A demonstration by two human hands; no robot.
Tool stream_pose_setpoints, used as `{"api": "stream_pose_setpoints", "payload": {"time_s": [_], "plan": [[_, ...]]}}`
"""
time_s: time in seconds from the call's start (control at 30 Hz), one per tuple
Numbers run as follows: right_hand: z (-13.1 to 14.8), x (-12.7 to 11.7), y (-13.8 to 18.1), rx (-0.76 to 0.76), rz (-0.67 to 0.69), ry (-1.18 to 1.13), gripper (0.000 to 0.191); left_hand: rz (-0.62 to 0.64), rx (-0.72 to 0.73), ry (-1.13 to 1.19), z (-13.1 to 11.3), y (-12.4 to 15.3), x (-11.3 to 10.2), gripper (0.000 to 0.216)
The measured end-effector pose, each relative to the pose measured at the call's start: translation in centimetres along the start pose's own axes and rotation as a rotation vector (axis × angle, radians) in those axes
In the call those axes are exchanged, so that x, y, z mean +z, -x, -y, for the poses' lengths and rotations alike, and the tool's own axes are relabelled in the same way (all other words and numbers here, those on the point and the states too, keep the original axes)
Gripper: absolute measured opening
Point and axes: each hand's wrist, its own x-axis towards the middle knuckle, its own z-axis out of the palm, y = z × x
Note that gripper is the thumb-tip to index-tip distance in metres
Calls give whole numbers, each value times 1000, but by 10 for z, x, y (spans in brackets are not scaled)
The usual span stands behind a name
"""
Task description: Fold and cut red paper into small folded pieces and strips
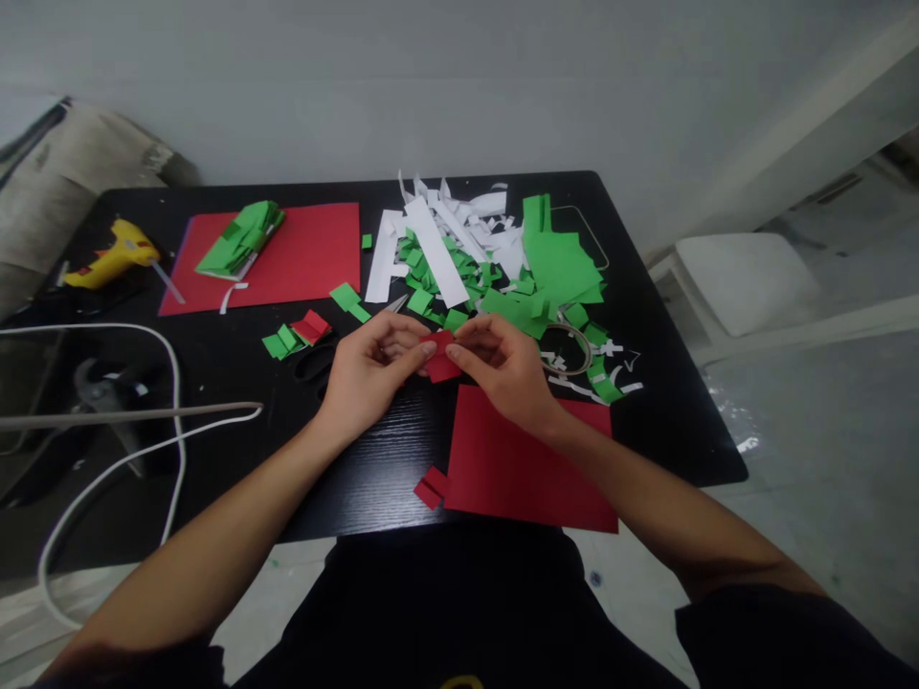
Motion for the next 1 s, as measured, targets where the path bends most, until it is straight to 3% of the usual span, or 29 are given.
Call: {"api": "stream_pose_setpoints", "payload": {"time_s": [0.57, 0.8, 1.0], "plan": [[1, -1, 0, 53, 32, -46, 26, 7, -13, 1, -1, 1, 0, 14], [5, -1, 0, 49, 59, -18, 40, 40, -64, 6, -3, 0, -1, 16], [8, -3, 0, 56, 84, 42, 31, 55, -61, 15, -3, -1, -2, 15]]}}
